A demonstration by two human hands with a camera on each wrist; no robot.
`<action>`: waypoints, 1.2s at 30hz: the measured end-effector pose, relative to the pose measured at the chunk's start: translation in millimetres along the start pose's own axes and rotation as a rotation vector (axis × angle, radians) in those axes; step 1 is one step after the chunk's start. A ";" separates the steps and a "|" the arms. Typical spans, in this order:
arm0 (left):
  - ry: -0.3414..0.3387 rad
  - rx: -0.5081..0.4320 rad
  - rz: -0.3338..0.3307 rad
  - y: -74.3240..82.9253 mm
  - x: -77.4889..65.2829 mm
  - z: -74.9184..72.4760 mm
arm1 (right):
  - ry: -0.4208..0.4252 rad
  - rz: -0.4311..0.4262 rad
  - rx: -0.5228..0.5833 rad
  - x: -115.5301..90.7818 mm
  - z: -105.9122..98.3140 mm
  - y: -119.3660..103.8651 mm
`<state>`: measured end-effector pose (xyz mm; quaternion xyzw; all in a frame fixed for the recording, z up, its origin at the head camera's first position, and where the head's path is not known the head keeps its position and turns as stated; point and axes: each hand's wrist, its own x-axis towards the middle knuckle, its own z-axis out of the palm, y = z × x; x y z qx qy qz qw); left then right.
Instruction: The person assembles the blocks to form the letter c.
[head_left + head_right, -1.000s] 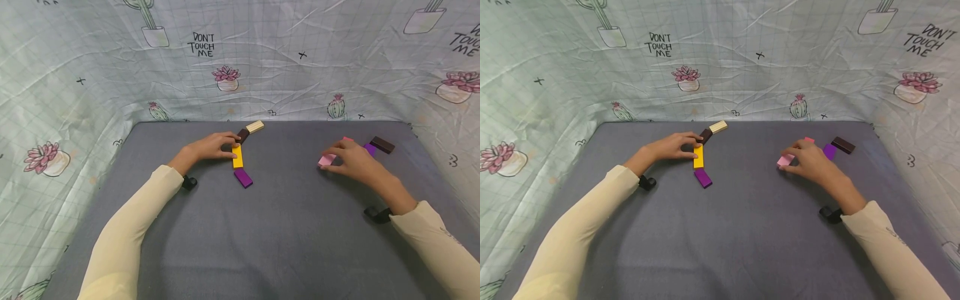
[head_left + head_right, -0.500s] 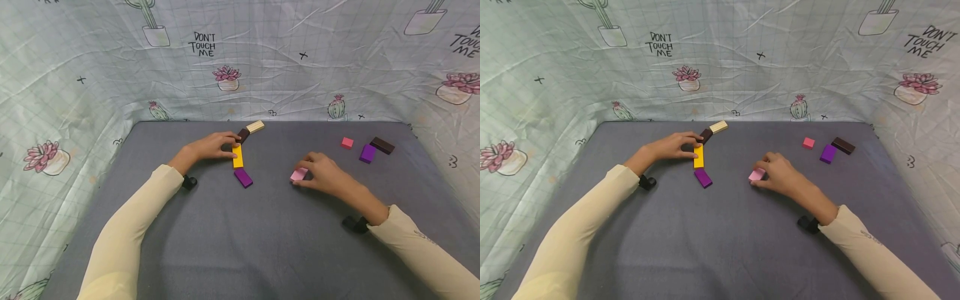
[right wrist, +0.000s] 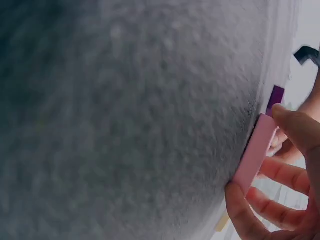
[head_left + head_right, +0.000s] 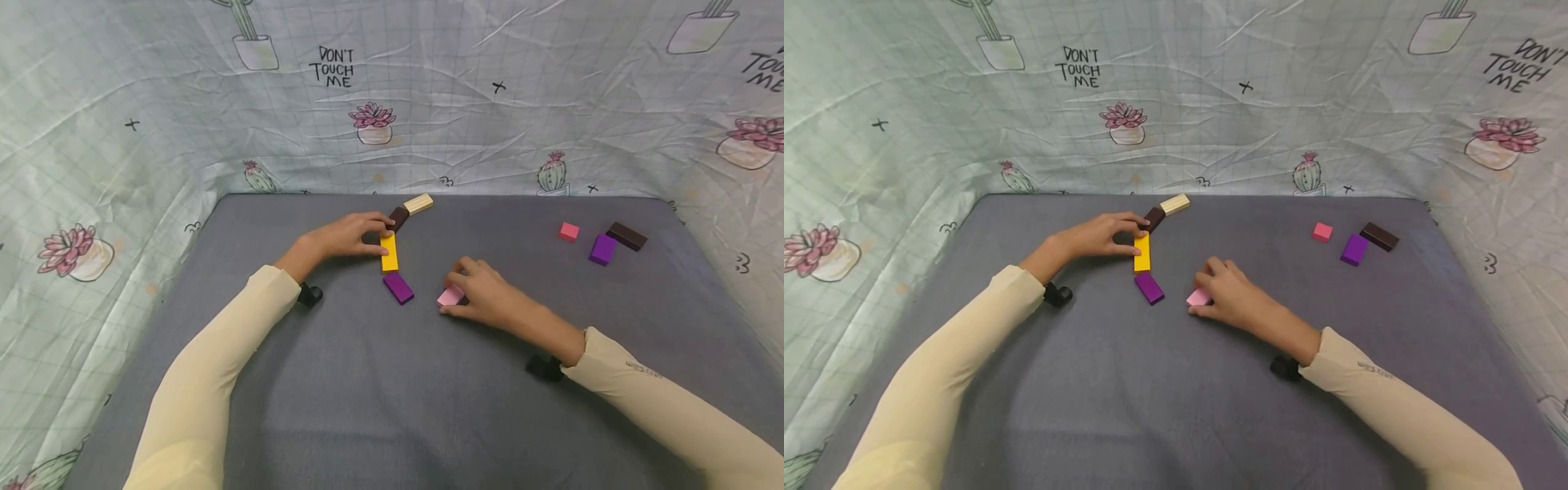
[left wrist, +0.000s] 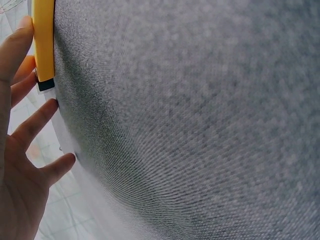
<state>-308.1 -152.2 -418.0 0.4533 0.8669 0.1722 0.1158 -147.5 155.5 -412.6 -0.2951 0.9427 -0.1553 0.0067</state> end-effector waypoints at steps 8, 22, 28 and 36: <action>-0.005 0.019 -0.001 -1.9 1.4 -1.5 | -0.072 -0.180 -0.014 -0.5 -8.9 10.2; -0.018 0.026 -0.019 -0.2 -0.2 -3.1 | -0.083 -0.505 -0.070 -1.1 -11.4 27.8; -0.016 0.014 -0.025 -0.4 0.8 -2.6 | -0.119 -0.495 -0.074 0.3 -7.2 18.0; -0.022 0.011 -0.040 0.3 1.3 -2.7 | -0.120 -0.482 -0.074 1.2 -2.2 2.8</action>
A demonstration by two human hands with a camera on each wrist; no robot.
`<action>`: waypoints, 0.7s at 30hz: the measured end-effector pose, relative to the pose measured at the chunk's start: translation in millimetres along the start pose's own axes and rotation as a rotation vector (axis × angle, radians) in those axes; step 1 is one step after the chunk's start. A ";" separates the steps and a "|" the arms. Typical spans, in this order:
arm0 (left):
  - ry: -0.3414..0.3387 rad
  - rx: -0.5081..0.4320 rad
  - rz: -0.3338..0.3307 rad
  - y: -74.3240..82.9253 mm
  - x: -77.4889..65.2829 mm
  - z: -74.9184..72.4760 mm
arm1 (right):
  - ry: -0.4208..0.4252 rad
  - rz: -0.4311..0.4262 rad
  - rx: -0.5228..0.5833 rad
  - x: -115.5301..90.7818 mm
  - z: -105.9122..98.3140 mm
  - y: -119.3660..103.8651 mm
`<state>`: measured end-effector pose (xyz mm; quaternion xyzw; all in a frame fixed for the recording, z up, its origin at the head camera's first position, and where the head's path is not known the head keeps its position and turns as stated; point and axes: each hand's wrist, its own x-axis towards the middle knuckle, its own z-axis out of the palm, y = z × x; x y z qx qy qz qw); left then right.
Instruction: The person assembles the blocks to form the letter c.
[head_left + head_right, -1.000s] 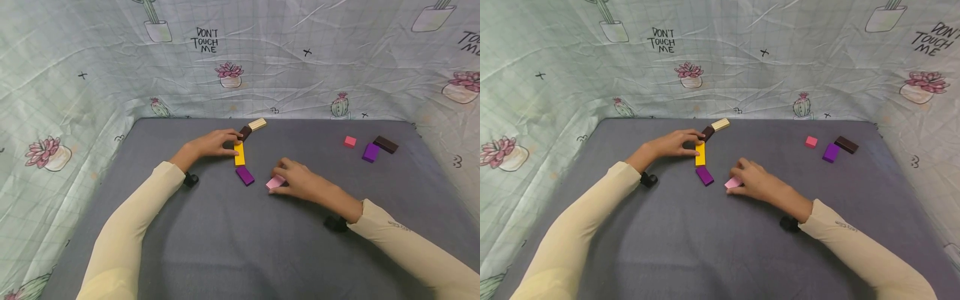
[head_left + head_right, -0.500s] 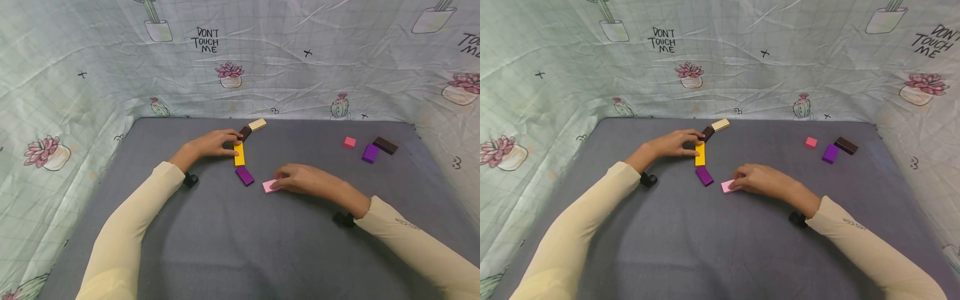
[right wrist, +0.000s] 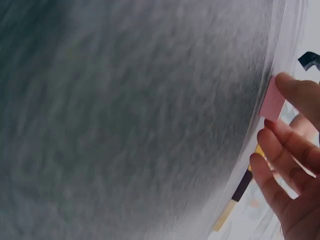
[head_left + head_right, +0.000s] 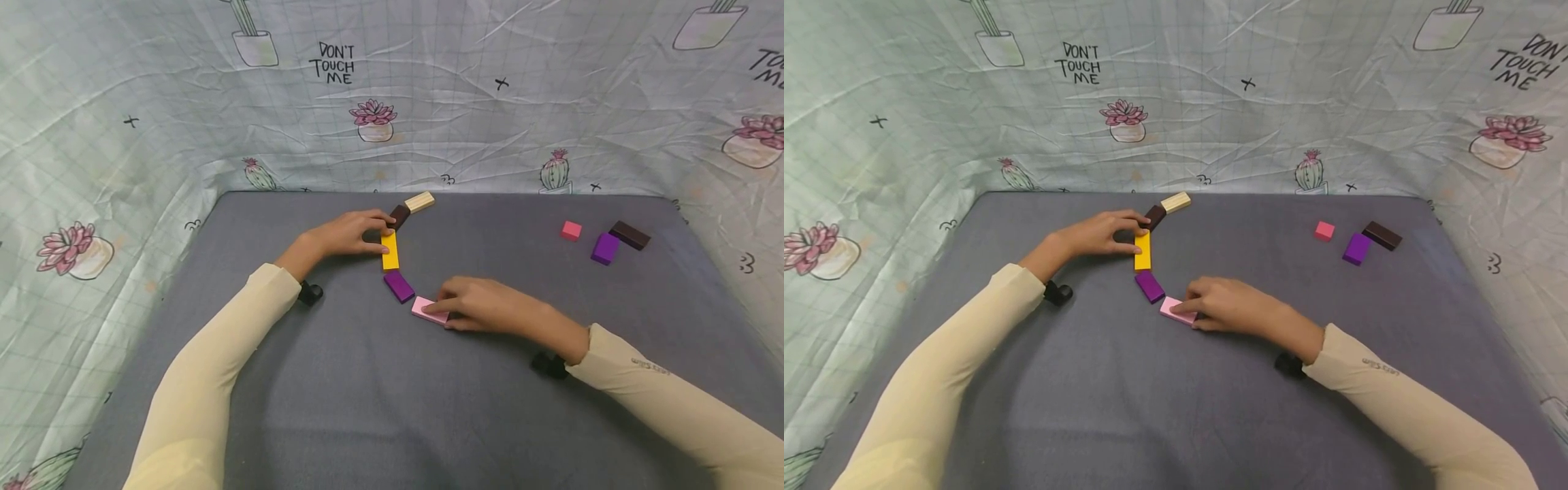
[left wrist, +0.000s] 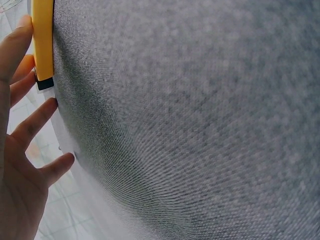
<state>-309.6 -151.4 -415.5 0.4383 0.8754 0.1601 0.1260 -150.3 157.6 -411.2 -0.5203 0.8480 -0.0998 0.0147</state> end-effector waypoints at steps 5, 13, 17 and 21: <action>0.003 0.005 0.000 0.1 -1.2 -0.4 | 0.007 0.029 -0.010 4.2 1.2 -5.4; 0.003 0.004 -0.006 -0.5 -1.9 0.2 | -0.004 0.072 0.013 7.6 1.0 -10.0; 0.006 0.003 -0.008 0.1 -1.5 0.8 | -0.011 0.079 0.008 7.9 0.9 -10.3; 0.006 0.003 -0.009 0.8 -0.7 0.7 | -0.011 0.079 0.006 7.1 1.0 -9.9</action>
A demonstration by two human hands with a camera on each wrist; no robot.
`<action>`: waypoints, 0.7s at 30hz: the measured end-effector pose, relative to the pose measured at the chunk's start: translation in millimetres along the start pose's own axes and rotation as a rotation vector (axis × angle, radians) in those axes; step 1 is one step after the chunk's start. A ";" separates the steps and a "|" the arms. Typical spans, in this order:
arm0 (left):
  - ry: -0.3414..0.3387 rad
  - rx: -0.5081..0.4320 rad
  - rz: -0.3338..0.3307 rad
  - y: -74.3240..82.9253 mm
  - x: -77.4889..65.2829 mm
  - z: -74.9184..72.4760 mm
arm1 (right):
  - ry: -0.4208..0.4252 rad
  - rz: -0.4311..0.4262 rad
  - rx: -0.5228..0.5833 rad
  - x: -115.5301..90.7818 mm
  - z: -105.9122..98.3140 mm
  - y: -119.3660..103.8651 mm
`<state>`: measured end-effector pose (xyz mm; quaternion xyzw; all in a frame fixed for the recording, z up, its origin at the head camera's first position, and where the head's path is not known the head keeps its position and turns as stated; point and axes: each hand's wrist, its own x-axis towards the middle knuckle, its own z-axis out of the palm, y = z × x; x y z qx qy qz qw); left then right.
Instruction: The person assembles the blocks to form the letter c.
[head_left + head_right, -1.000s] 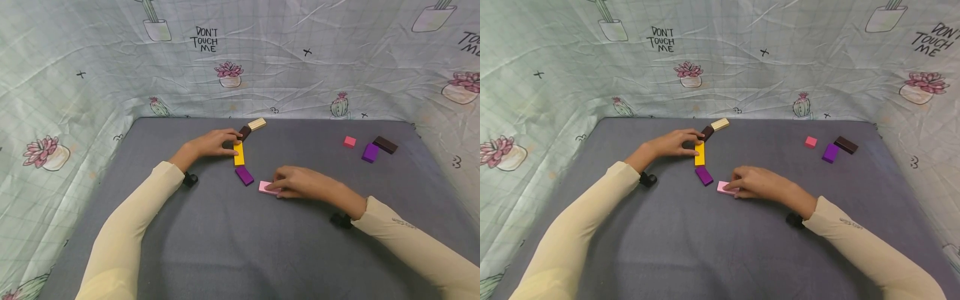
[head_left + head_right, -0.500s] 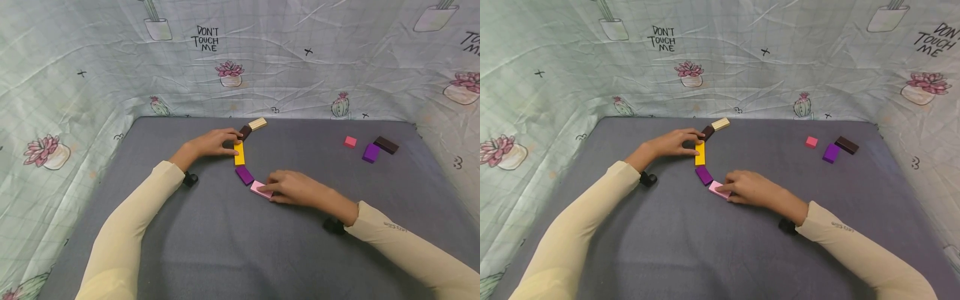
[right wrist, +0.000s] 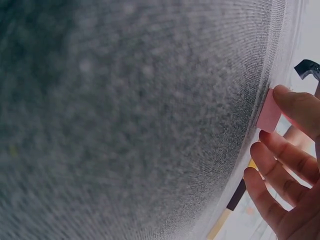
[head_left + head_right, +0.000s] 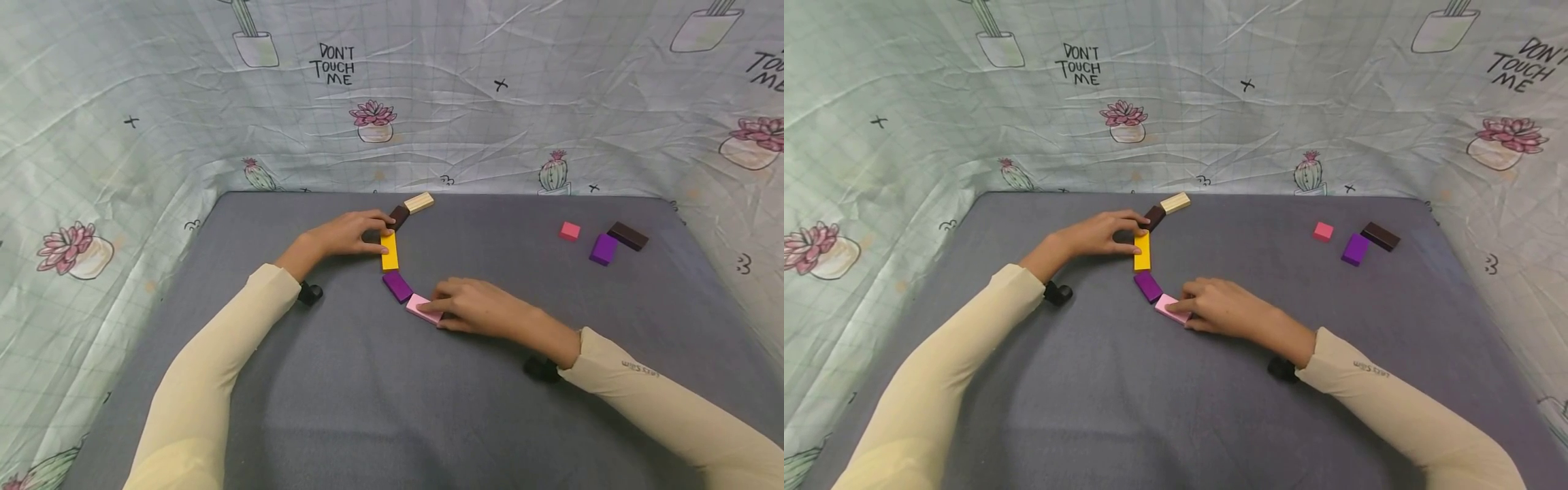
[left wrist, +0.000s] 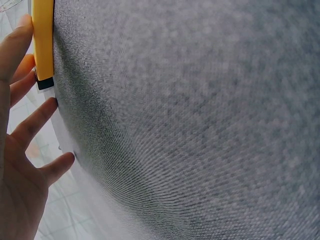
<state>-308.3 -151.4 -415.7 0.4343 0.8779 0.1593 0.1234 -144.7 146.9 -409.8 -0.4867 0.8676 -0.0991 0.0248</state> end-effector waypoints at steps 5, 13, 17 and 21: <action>-0.005 -0.002 -0.004 -0.1 0.5 -0.4 | 0.003 -0.002 -0.015 0.4 -0.3 0.5; -0.003 -0.005 0.003 -1.9 0.6 -0.9 | 0.004 -0.003 -0.023 1.1 -1.2 1.3; -0.001 -0.010 0.007 -2.0 0.1 -0.5 | -0.019 0.024 -0.033 -0.3 -1.6 3.8; -0.001 -0.009 0.014 -1.8 0.2 -0.1 | 0.010 0.037 -0.038 -9.7 -6.8 13.2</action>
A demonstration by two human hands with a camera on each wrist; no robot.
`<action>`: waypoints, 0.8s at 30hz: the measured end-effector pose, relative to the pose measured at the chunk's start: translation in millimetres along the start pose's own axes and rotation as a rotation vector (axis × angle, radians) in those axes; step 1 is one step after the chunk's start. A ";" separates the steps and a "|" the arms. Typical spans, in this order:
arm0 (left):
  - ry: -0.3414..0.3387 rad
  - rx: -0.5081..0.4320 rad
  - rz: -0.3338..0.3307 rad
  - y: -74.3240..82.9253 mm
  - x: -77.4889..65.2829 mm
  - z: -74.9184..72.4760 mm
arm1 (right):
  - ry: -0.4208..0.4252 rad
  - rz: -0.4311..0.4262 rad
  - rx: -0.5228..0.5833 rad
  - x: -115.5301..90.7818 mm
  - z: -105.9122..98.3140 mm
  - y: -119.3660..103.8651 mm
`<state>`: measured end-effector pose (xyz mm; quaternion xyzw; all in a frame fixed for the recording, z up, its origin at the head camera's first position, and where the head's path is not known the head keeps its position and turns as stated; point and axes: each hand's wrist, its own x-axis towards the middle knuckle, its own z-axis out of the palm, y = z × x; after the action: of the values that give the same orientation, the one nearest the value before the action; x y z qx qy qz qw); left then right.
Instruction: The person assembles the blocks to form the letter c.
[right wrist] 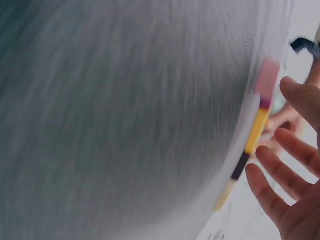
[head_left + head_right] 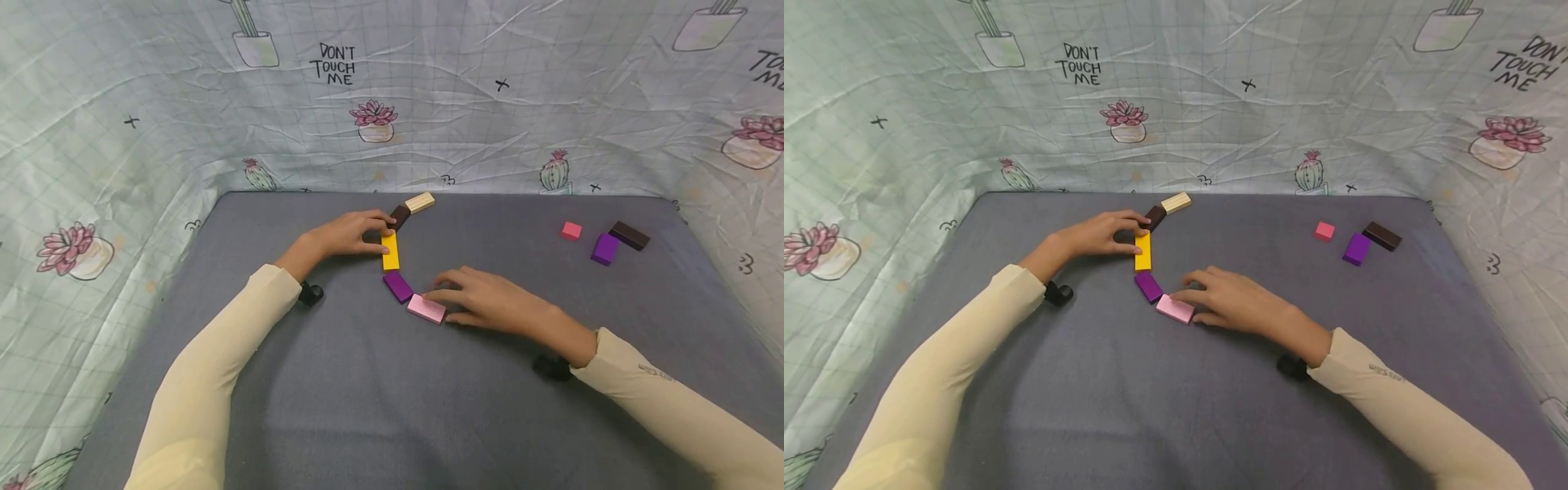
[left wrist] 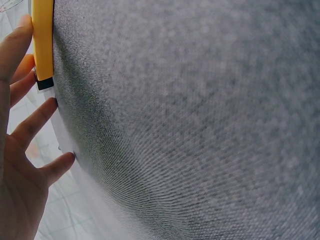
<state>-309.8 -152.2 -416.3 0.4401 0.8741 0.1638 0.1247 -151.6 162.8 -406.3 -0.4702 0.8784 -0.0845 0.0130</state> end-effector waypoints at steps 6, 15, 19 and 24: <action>-0.004 -0.008 -0.010 2.5 0.4 -0.4 | 0.160 0.007 0.016 -29.9 -14.0 30.9; -0.004 -0.006 -0.020 1.5 0.2 -0.1 | 0.243 0.189 -0.040 -92.2 -35.5 89.5; 0.002 -0.007 -0.015 0.6 0.2 0.3 | 0.233 0.306 -0.058 -124.0 -42.3 114.5; 0.007 -0.011 -0.001 -0.1 0.7 1.6 | 0.187 0.399 -0.060 -158.7 -43.9 150.0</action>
<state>-309.7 -151.5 -417.8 0.4383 0.8738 0.1701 0.1243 -191.2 381.7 -396.1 -0.2775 0.9535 -0.0973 -0.0663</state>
